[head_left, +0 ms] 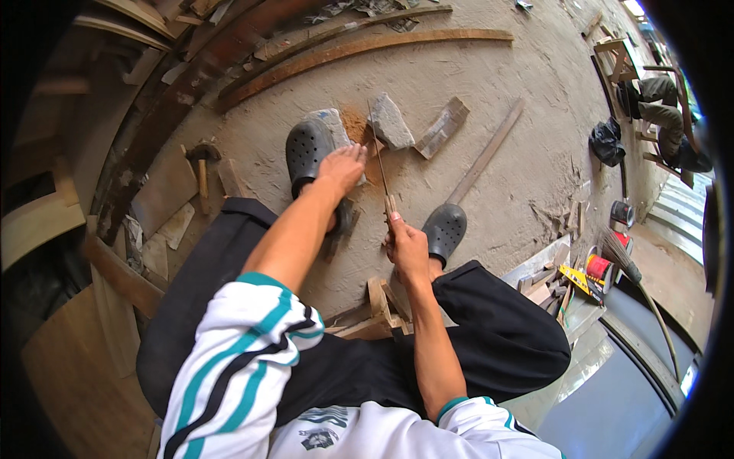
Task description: The person sits on the floor and uses a hand saw to cut a small piece of wood held between their feet. They adjust the wood and continue sawing until the piece is separated.
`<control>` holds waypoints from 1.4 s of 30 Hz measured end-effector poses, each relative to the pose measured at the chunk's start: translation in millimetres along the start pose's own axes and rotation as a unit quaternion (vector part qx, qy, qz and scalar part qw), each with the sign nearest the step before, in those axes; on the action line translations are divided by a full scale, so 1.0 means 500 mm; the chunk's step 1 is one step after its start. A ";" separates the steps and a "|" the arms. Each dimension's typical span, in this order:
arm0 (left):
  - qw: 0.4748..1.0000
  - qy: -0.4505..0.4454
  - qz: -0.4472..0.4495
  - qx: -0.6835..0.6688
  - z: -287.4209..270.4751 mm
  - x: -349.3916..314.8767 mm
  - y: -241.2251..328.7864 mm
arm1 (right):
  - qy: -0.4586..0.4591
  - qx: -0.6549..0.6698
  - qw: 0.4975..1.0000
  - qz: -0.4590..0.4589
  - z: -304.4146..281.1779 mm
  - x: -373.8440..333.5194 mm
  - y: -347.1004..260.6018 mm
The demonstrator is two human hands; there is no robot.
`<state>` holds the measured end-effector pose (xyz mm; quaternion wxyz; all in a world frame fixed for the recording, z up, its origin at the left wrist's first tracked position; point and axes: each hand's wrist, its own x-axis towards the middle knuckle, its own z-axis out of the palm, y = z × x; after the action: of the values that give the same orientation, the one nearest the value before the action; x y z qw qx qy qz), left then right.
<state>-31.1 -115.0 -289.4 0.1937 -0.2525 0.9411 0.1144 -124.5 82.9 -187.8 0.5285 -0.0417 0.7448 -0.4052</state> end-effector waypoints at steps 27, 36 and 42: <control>0.984 0.036 -0.161 0.060 0.021 -0.014 0.053 | 0.006 -0.061 0.990 -0.128 0.042 0.056 0.049; 0.967 0.010 -0.246 -0.063 0.056 -0.159 0.062 | 0.001 -0.033 0.991 -0.130 0.044 0.061 0.050; 0.893 0.044 -0.346 -0.285 0.074 -0.174 0.058 | -0.030 -0.024 0.992 -0.122 0.045 0.062 0.069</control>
<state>34.6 -41.3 -282.8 0.0988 -0.6114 0.7290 0.2916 -107.1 78.3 -236.2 0.4960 -0.1568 0.7279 -0.4467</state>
